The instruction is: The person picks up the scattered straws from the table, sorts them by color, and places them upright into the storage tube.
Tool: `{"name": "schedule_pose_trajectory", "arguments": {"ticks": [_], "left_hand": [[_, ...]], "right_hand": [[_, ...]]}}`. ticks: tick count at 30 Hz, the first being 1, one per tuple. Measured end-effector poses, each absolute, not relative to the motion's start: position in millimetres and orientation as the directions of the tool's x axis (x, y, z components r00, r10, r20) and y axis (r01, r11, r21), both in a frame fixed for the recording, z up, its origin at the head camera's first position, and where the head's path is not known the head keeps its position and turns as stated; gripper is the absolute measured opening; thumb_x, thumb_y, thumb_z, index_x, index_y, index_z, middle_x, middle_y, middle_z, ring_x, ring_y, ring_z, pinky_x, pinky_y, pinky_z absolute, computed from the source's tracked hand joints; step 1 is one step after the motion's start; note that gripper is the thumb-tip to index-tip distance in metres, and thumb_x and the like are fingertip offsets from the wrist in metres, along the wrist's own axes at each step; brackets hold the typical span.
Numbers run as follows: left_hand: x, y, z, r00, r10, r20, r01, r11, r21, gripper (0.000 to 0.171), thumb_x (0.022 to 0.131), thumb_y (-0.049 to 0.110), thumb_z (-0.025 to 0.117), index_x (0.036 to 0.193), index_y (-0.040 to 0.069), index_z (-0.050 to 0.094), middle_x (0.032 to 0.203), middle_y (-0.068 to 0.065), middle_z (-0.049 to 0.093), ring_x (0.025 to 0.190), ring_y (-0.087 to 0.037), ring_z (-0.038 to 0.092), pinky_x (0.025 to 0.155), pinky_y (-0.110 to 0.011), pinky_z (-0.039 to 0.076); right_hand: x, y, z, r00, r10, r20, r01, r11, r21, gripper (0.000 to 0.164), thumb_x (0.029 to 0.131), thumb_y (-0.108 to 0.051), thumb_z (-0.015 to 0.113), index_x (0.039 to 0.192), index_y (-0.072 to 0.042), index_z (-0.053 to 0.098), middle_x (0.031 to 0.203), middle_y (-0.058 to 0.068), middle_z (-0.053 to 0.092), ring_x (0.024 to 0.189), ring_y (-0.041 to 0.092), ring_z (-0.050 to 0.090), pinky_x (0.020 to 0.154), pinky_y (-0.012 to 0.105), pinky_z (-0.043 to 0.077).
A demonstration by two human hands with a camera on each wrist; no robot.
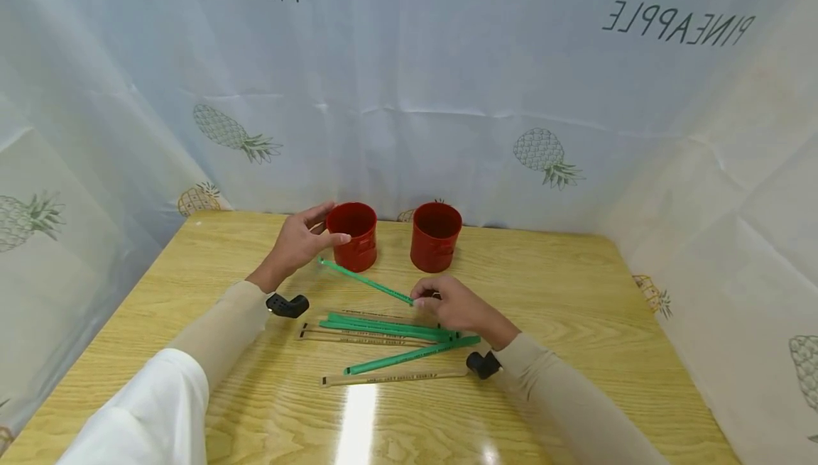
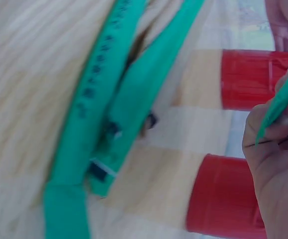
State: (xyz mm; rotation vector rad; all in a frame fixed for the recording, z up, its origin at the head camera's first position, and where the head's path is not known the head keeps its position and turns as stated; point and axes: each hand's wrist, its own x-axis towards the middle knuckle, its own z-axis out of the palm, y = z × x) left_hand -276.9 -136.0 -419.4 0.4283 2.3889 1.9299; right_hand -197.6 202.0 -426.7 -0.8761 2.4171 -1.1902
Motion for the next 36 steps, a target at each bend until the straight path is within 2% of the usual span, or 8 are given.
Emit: {"name": "schedule_pose_trajectory", "arguments": {"ticks": [3, 6, 9, 15, 21, 25, 33, 36], "left_hand": [[-276, -135, -420, -0.961, 0.237, 0.145, 0.192, 0.190, 0.963, 0.085, 0.090, 0.023, 0.084, 0.160, 0.004, 0.040, 0.163, -0.013, 0.046, 0.150, -0.032, 0.048, 0.114, -0.042, 0.049], [-275, -135, -420, -0.963, 0.231, 0.139, 0.183, 0.186, 0.965, 0.084, 0.090, 0.024, 0.084, 0.160, 0.005, 0.040, 0.163, -0.012, 0.046, 0.151, -0.032, 0.047, 0.115, -0.043, 0.048], [-275, -136, -420, -0.965, 0.229, 0.125, 0.169, 0.179, 0.969, 0.085, 0.090, 0.025, 0.084, 0.160, 0.006, 0.040, 0.163, -0.012, 0.046, 0.151, -0.032, 0.047, 0.115, -0.043, 0.047], [-274, -135, -419, -0.969, 0.220, 0.115, 0.161, 0.200, 0.967, 0.087, 0.088, 0.028, 0.086, 0.160, 0.008, 0.040, 0.163, -0.011, 0.047, 0.150, -0.032, 0.048, 0.114, -0.043, 0.049], [-276, -134, -417, -0.969, 0.222, 0.110, 0.157, 0.208, 0.965, 0.086, 0.088, 0.026, 0.086, 0.159, 0.004, 0.042, 0.163, -0.012, 0.047, 0.151, -0.032, 0.046, 0.117, -0.045, 0.046], [-279, -133, -413, -0.967, 0.233, 0.104, 0.156, 0.217, 0.964, 0.085, 0.088, 0.023, 0.085, 0.158, 0.002, 0.042, 0.163, -0.013, 0.046, 0.153, -0.033, 0.044, 0.118, -0.046, 0.046], [-283, -131, -407, -0.964, 0.243, 0.108, 0.171, 0.254, 0.952, 0.082, 0.090, 0.019, 0.083, 0.158, 0.000, 0.042, 0.164, -0.013, 0.045, 0.154, -0.033, 0.042, 0.119, -0.046, 0.045], [-284, -130, -406, -0.963, 0.244, 0.114, 0.181, 0.269, 0.946, 0.079, 0.090, 0.017, 0.082, 0.157, 0.001, 0.044, 0.162, -0.014, 0.047, 0.153, -0.033, 0.043, 0.119, -0.047, 0.045]], "right_hand": [[-198, 200, -421, -0.789, -0.614, 0.036, -0.386, 0.448, -0.807, 0.011, 0.105, -0.005, 0.058, 0.104, 0.001, 0.067, 0.102, 0.015, 0.065, 0.092, 0.014, 0.057, 0.083, 0.025, 0.053], [-198, 197, -416, -0.807, -0.585, 0.075, -0.387, 0.430, -0.816, 0.008, 0.105, -0.004, 0.059, 0.103, 0.001, 0.065, 0.101, 0.011, 0.063, 0.093, 0.014, 0.057, 0.082, 0.025, 0.053], [-200, 191, -409, -0.818, -0.564, 0.118, -0.396, 0.401, -0.826, 0.008, 0.104, -0.001, 0.058, 0.103, 0.004, 0.065, 0.096, 0.011, 0.063, 0.086, 0.015, 0.058, 0.077, 0.026, 0.054], [-205, 177, -396, -0.820, -0.539, 0.195, -0.427, 0.348, -0.835, 0.007, 0.103, 0.001, 0.059, 0.100, 0.005, 0.064, 0.083, 0.012, 0.059, 0.073, 0.024, 0.056, 0.070, 0.026, 0.052], [-212, 162, -385, -0.824, -0.516, 0.233, -0.450, 0.346, -0.823, 0.007, 0.103, -0.001, 0.060, 0.097, 0.002, 0.063, 0.083, 0.014, 0.060, 0.073, 0.027, 0.058, 0.071, 0.025, 0.053], [-218, 154, -379, -0.839, -0.492, 0.234, -0.446, 0.373, -0.813, 0.007, 0.103, -0.003, 0.062, 0.097, 0.001, 0.065, 0.084, 0.015, 0.062, 0.073, 0.017, 0.059, 0.072, 0.026, 0.054], [-232, 139, -371, -0.848, -0.461, 0.262, -0.458, 0.390, -0.799, 0.007, 0.102, -0.003, 0.063, 0.097, 0.001, 0.065, 0.086, 0.020, 0.065, 0.074, 0.019, 0.061, 0.074, 0.036, 0.058], [-238, 133, -369, -0.847, -0.454, 0.276, -0.466, 0.386, -0.796, 0.008, 0.102, -0.002, 0.063, 0.095, 0.000, 0.065, 0.087, 0.018, 0.064, 0.075, 0.027, 0.063, 0.074, 0.038, 0.059]]}}
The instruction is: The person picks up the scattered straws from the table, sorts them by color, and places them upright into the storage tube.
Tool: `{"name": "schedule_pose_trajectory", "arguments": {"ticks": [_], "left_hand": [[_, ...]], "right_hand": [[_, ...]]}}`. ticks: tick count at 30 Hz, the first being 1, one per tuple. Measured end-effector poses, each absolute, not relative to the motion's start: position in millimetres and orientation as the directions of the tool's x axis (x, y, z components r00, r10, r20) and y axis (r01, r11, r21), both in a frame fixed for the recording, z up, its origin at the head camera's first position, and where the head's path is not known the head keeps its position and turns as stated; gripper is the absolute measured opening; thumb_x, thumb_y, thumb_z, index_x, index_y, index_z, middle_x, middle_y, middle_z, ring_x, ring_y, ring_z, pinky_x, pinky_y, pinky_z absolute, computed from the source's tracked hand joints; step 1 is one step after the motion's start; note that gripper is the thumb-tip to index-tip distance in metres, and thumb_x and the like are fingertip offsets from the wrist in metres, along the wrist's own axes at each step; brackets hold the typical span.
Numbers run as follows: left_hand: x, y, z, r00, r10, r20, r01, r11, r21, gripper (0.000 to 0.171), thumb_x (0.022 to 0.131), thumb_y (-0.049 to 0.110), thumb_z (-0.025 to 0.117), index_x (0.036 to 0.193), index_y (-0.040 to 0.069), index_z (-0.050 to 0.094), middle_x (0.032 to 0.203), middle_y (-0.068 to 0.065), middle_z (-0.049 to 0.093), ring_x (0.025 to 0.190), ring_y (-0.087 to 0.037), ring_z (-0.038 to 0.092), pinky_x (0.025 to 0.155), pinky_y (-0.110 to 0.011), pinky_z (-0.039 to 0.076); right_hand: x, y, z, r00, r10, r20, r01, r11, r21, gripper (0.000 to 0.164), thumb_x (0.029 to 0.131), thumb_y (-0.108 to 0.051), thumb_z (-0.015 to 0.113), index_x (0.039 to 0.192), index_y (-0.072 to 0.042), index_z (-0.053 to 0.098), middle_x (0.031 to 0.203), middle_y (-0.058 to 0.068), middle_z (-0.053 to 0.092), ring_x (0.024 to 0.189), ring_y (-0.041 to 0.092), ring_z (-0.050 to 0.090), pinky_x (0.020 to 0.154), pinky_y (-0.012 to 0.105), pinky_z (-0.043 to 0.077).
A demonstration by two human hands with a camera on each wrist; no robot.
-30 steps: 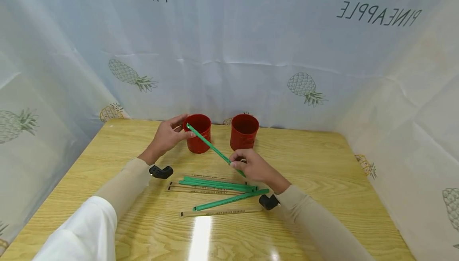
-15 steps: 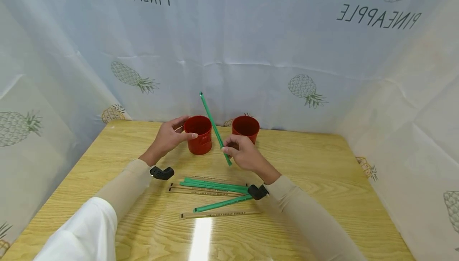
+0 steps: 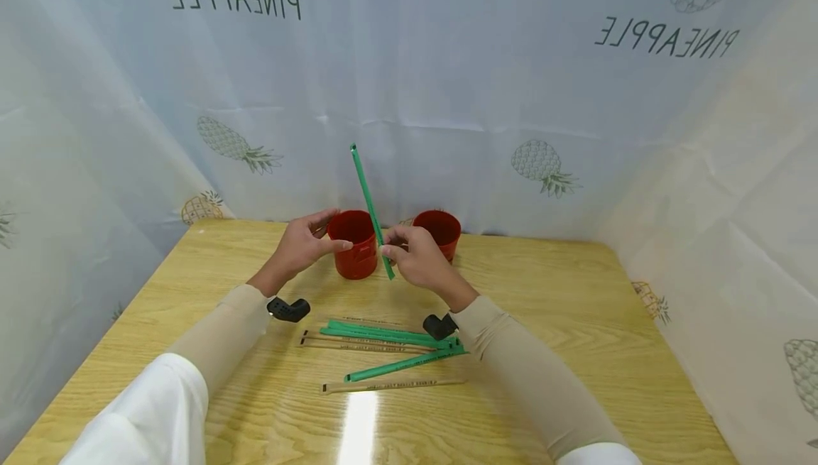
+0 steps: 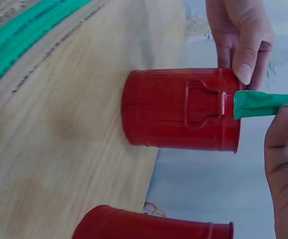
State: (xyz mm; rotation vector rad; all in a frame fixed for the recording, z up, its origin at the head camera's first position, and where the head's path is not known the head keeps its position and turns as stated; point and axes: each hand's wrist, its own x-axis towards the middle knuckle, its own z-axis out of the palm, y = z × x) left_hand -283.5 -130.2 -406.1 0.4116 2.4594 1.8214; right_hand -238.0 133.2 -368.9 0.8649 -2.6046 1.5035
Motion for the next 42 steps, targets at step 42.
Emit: {"name": "schedule_pose_trajectory", "arguments": {"ticks": [42], "left_hand": [[-283, -130, -407, -0.958, 0.252, 0.140, 0.208, 0.269, 0.940, 0.071, 0.088, 0.023, 0.085, 0.151, 0.009, 0.055, 0.155, -0.012, 0.056, 0.148, -0.031, 0.051, 0.118, -0.045, 0.047]], "right_hand": [[-307, 61, -358, -0.904, -0.355, 0.239, -0.398, 0.491, -0.775, 0.009, 0.104, -0.012, 0.063, 0.100, -0.004, 0.066, 0.095, 0.013, 0.065, 0.084, 0.027, 0.063, 0.076, 0.033, 0.062]]}}
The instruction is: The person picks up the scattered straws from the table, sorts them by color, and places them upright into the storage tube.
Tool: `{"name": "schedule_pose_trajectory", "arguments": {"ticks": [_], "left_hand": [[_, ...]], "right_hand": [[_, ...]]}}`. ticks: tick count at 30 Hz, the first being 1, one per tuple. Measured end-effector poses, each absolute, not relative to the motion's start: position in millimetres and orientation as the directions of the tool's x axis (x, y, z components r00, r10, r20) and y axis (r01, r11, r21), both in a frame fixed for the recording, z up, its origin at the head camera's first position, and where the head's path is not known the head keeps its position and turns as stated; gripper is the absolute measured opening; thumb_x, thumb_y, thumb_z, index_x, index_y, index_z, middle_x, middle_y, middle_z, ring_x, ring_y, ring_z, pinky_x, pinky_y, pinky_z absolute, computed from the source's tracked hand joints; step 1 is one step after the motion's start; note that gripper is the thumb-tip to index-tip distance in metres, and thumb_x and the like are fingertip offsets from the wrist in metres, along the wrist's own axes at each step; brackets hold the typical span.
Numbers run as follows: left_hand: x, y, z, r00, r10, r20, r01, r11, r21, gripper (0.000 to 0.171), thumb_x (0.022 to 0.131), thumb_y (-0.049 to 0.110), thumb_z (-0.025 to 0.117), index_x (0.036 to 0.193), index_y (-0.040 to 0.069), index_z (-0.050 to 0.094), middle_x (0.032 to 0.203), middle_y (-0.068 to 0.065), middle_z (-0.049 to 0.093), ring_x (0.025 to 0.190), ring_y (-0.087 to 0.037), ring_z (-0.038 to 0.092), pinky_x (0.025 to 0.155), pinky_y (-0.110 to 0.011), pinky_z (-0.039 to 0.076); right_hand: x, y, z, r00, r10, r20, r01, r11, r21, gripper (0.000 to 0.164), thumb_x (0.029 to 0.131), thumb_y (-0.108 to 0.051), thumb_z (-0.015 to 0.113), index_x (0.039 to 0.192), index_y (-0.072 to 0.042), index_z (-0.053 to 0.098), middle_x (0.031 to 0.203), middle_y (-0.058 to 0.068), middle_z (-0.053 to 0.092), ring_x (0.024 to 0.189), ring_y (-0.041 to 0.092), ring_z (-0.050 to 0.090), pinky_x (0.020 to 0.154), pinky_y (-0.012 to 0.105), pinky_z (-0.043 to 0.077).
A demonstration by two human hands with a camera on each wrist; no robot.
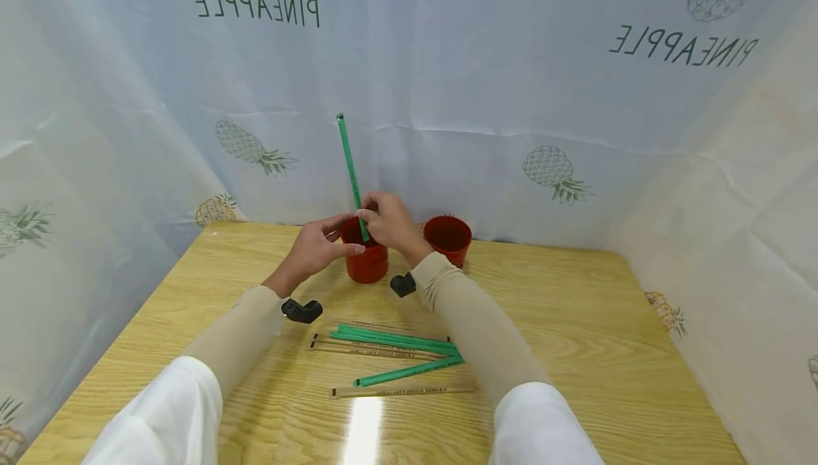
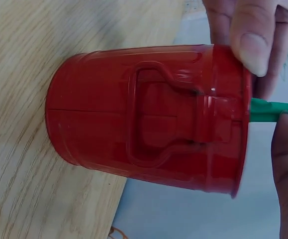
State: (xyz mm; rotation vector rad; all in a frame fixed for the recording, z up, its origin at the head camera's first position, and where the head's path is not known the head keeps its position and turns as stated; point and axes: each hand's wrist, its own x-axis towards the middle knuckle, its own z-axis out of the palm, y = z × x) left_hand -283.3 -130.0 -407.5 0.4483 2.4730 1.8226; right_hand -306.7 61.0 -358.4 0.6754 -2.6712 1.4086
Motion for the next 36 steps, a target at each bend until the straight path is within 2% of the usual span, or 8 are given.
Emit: {"name": "schedule_pose_trajectory", "arguments": {"ticks": [9, 14, 20, 25, 31, 36], "left_hand": [[-282, -130, -408, -0.953, 0.256, 0.160, 0.228, 0.266, 0.937, 0.069, 0.089, 0.019, 0.084, 0.151, 0.009, 0.055, 0.156, -0.011, 0.056, 0.148, -0.029, 0.050, 0.119, -0.045, 0.046], [-282, -129, -408, -0.953, 0.261, 0.154, 0.220, 0.243, 0.945, 0.070, 0.090, 0.019, 0.083, 0.152, 0.009, 0.054, 0.156, -0.011, 0.056, 0.149, -0.029, 0.049, 0.119, -0.044, 0.046], [-281, -131, -408, -0.952, 0.267, 0.149, 0.212, 0.225, 0.951, 0.070, 0.090, 0.020, 0.084, 0.152, 0.010, 0.054, 0.156, -0.011, 0.055, 0.151, -0.030, 0.047, 0.119, -0.044, 0.046], [-283, -130, -411, -0.955, 0.265, 0.137, 0.198, 0.221, 0.955, 0.066, 0.089, 0.021, 0.085, 0.148, 0.011, 0.059, 0.154, -0.010, 0.058, 0.151, -0.030, 0.047, 0.119, -0.044, 0.046], [-283, -130, -412, -0.952, 0.259, 0.164, 0.226, 0.229, 0.947, 0.063, 0.088, 0.019, 0.085, 0.145, 0.007, 0.061, 0.153, -0.010, 0.058, 0.147, -0.029, 0.052, 0.119, -0.046, 0.046], [-282, -131, -409, -0.946, 0.261, 0.192, 0.253, 0.226, 0.941, 0.063, 0.088, 0.016, 0.084, 0.146, 0.006, 0.061, 0.158, -0.012, 0.053, 0.150, -0.030, 0.047, 0.120, -0.048, 0.045]], "right_hand": [[-313, 51, -364, -0.901, -0.405, 0.155, -0.395, 0.621, -0.677, 0.009, 0.104, -0.012, 0.063, 0.097, -0.007, 0.067, 0.093, 0.011, 0.065, 0.086, 0.026, 0.059, 0.070, 0.029, 0.058], [-315, 52, -368, -0.876, -0.466, 0.125, -0.429, 0.633, -0.645, 0.008, 0.102, -0.009, 0.065, 0.097, -0.004, 0.068, 0.094, 0.011, 0.068, 0.086, 0.025, 0.060, 0.073, 0.028, 0.058], [-316, 55, -368, -0.836, -0.533, 0.130, -0.491, 0.621, -0.610, 0.012, 0.102, -0.006, 0.065, 0.093, -0.001, 0.071, 0.088, 0.011, 0.068, 0.081, 0.022, 0.059, 0.070, 0.026, 0.054], [-316, 57, -367, -0.817, -0.566, 0.116, -0.516, 0.624, -0.586, 0.013, 0.101, -0.007, 0.066, 0.096, 0.000, 0.076, 0.092, 0.011, 0.074, 0.083, 0.021, 0.063, 0.073, 0.028, 0.057], [-312, 64, -362, -0.812, -0.574, 0.105, -0.509, 0.609, -0.609, 0.016, 0.102, -0.007, 0.064, 0.105, 0.001, 0.078, 0.104, 0.014, 0.077, 0.091, 0.023, 0.068, 0.080, 0.032, 0.061], [-304, 73, -354, -0.833, -0.540, 0.125, -0.466, 0.561, -0.684, 0.014, 0.101, -0.009, 0.067, 0.104, -0.001, 0.078, 0.100, 0.013, 0.076, 0.085, 0.023, 0.068, 0.075, 0.030, 0.061]]}}
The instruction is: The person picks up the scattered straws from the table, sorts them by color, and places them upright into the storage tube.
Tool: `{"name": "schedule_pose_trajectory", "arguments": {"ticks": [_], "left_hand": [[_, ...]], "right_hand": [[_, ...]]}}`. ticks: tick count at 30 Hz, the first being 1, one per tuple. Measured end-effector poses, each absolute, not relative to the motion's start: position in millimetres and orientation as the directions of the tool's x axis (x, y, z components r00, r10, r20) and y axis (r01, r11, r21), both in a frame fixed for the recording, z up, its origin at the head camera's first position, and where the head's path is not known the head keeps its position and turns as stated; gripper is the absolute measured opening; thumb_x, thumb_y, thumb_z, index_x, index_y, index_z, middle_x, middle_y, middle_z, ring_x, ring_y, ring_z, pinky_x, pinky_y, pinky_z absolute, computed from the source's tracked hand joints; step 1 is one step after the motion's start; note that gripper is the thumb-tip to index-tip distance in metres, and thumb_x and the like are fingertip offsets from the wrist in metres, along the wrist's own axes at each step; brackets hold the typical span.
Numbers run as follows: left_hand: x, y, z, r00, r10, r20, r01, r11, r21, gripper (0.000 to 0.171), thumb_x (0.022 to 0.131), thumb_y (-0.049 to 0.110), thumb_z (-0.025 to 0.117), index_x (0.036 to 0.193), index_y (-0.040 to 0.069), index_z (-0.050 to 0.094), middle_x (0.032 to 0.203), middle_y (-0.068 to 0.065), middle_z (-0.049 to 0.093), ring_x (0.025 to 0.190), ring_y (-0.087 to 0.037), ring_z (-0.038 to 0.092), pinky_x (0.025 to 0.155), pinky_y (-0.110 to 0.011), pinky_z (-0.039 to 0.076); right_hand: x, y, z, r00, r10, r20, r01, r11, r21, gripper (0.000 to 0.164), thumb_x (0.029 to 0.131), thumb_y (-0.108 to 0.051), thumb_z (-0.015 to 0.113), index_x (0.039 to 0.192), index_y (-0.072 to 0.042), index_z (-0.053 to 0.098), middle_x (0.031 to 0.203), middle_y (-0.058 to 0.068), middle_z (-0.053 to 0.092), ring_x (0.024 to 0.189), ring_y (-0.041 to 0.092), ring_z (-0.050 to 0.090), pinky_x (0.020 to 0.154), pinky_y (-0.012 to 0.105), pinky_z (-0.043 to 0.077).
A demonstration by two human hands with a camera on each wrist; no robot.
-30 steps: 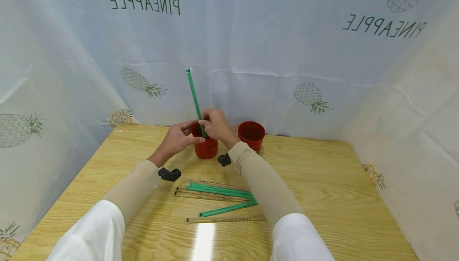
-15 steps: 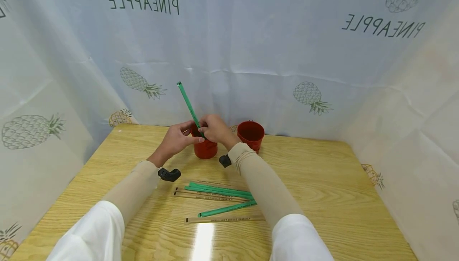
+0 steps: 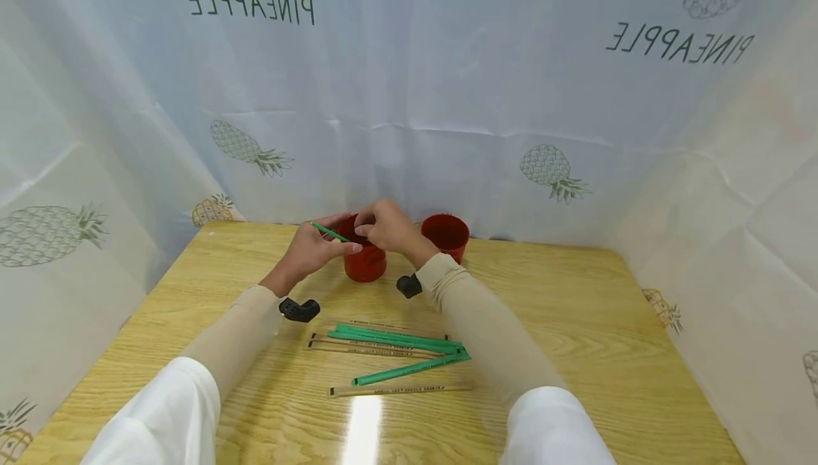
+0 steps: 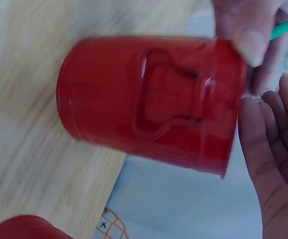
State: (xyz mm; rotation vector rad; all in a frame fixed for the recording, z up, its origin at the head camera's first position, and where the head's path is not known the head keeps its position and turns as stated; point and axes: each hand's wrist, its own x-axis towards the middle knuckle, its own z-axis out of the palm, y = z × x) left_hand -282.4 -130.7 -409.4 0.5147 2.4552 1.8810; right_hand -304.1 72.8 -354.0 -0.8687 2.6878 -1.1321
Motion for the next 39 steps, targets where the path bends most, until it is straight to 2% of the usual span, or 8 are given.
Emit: {"name": "schedule_pose_trajectory", "arguments": {"ticks": [6, 11, 16, 24, 31, 35, 39], "left_hand": [[-283, -130, -409, -0.953, 0.253, 0.168, 0.229, 0.236, 0.944, 0.062, 0.089, 0.018, 0.084, 0.145, 0.006, 0.061, 0.159, -0.011, 0.052, 0.153, -0.031, 0.043, 0.122, -0.051, 0.043], [-283, -131, -409, -0.958, 0.241, 0.157, 0.219, 0.257, 0.941, 0.065, 0.088, 0.019, 0.085, 0.147, 0.006, 0.060, 0.159, -0.011, 0.053, 0.152, -0.032, 0.045, 0.120, -0.053, 0.044], [-284, -132, -409, -0.961, 0.234, 0.149, 0.212, 0.273, 0.938, 0.069, 0.086, 0.022, 0.087, 0.148, 0.006, 0.059, 0.160, -0.011, 0.051, 0.152, -0.032, 0.045, 0.120, -0.050, 0.045], [-282, -132, -408, -0.962, 0.238, 0.136, 0.200, 0.266, 0.943, 0.071, 0.086, 0.024, 0.087, 0.148, 0.006, 0.058, 0.163, -0.013, 0.047, 0.154, -0.035, 0.042, 0.119, -0.053, 0.046], [-283, -132, -409, -0.962, 0.242, 0.129, 0.196, 0.279, 0.940, 0.073, 0.085, 0.027, 0.088, 0.149, 0.009, 0.058, 0.163, -0.011, 0.046, 0.153, -0.035, 0.043, 0.118, -0.051, 0.047], [-284, -132, -409, -0.961, 0.243, 0.132, 0.197, 0.270, 0.942, 0.072, 0.086, 0.027, 0.088, 0.149, 0.010, 0.058, 0.163, -0.010, 0.046, 0.154, -0.033, 0.042, 0.119, -0.050, 0.046], [-285, -133, -409, -0.961, 0.250, 0.121, 0.185, 0.253, 0.950, 0.071, 0.087, 0.026, 0.087, 0.149, 0.009, 0.058, 0.165, -0.010, 0.044, 0.155, -0.032, 0.040, 0.121, -0.050, 0.044]], "right_hand": [[-285, 91, -349, -0.860, -0.499, 0.109, -0.385, 0.494, -0.780, 0.016, 0.099, -0.011, 0.071, 0.106, 0.000, 0.079, 0.097, 0.013, 0.077, 0.085, 0.031, 0.069, 0.075, 0.032, 0.062], [-267, 111, -354, -0.874, -0.478, 0.082, -0.333, 0.468, -0.818, 0.017, 0.098, -0.015, 0.074, 0.107, -0.003, 0.080, 0.103, 0.014, 0.079, 0.090, 0.026, 0.071, 0.083, 0.037, 0.064], [-245, 131, -364, -0.911, -0.406, 0.065, -0.262, 0.451, -0.853, 0.014, 0.095, -0.013, 0.077, 0.104, -0.004, 0.081, 0.101, 0.012, 0.077, 0.085, 0.023, 0.069, 0.082, 0.044, 0.063], [-211, 166, -396, -0.933, -0.360, -0.019, -0.159, 0.458, -0.875, 0.016, 0.093, -0.011, 0.078, 0.102, 0.002, 0.080, 0.098, 0.009, 0.077, 0.089, 0.015, 0.068, 0.082, 0.029, 0.060], [-177, 206, -425, -0.924, -0.379, -0.046, -0.170, 0.517, -0.839, 0.012, 0.094, -0.008, 0.076, 0.099, 0.002, 0.080, 0.097, 0.015, 0.078, 0.084, 0.015, 0.070, 0.074, 0.025, 0.060], [-161, 222, -437, -0.913, -0.407, -0.009, -0.242, 0.560, -0.792, 0.008, 0.093, -0.009, 0.077, 0.094, -0.003, 0.081, 0.092, 0.009, 0.078, 0.079, 0.004, 0.066, 0.070, 0.021, 0.057], [-149, 232, -448, -0.905, -0.424, 0.033, -0.308, 0.599, -0.739, 0.005, 0.091, -0.007, 0.079, 0.089, -0.010, 0.082, 0.089, -0.001, 0.077, 0.079, 0.000, 0.062, 0.070, 0.020, 0.055]]}}
